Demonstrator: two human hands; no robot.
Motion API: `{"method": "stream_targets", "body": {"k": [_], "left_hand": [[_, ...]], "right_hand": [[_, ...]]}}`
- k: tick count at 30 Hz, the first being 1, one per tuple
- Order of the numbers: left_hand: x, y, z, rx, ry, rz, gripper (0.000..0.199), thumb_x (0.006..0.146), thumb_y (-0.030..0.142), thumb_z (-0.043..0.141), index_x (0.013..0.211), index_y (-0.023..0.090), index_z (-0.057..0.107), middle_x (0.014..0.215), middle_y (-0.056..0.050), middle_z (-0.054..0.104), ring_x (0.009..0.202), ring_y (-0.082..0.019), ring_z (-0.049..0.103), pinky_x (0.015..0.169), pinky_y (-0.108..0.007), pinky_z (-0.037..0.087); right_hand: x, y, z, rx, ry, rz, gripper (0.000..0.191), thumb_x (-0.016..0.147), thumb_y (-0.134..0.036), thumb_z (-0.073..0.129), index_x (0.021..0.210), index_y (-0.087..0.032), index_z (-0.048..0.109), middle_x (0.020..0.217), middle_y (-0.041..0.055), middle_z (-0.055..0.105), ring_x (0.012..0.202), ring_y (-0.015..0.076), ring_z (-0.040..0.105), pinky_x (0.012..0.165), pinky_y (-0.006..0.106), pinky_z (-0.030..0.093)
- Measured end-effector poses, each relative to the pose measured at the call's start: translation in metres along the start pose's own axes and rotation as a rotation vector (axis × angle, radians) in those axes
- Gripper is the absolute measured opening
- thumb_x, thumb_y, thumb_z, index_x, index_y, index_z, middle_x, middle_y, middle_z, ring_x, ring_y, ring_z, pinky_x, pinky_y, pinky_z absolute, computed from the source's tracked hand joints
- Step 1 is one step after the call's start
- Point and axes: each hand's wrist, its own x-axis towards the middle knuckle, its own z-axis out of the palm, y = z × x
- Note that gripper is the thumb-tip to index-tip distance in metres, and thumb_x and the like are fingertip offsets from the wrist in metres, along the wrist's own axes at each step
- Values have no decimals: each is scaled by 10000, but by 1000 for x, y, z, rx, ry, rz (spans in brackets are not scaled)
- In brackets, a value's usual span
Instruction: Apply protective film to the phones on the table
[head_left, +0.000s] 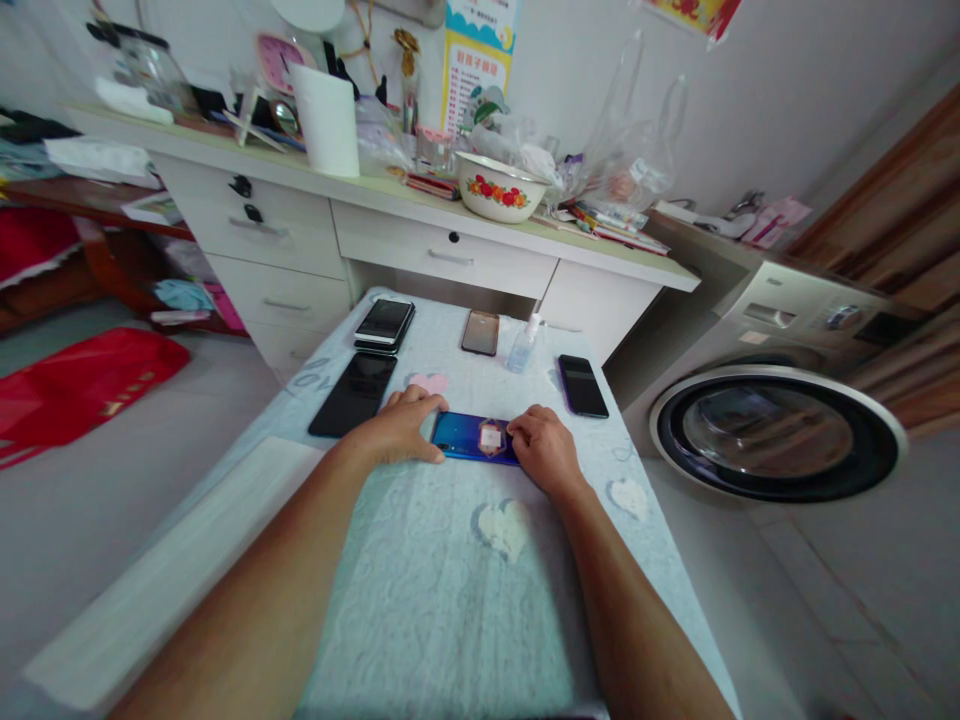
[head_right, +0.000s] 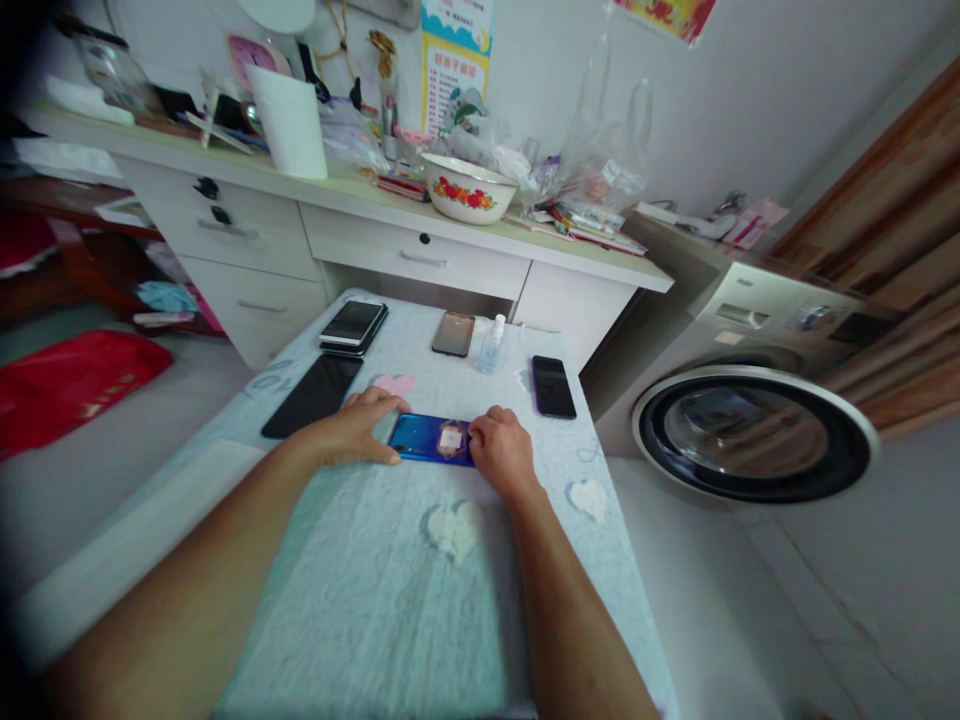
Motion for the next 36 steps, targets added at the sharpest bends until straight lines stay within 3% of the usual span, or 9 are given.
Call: {"method": "stream_targets", "body": {"k": [17, 25, 36], "left_hand": [[0, 2, -1, 9, -2, -2, 650, 547, 389, 743, 1156, 300, 535, 1239, -60, 449, 1169, -304, 437, 981, -372, 375], [0, 3, -2, 27, 3, -13, 654, 546, 382, 759, 1158, 313, 538, 1234, -50, 445, 1151, -291, 444, 997, -378, 371], [0, 1, -1, 17, 6, -9, 661, 543, 392, 756, 1160, 309, 536, 1230, -55, 442, 1164, -294, 434, 996, -372, 365]], "right_hand": [[6, -4, 16, 80, 39, -44, 224, 941, -222, 504, 978, -273, 719, 963, 26, 654, 927, 176, 511, 813, 258, 397], [8, -6, 15, 10, 39, 36, 238, 953, -261, 488, 987, -276, 723, 985, 44, 647, 941, 193, 495, 773, 274, 398], [1, -3, 7, 66, -14, -65, 236, 912, -151, 513, 943, -251, 724, 957, 35, 654, 922, 171, 522, 825, 270, 397]]}}
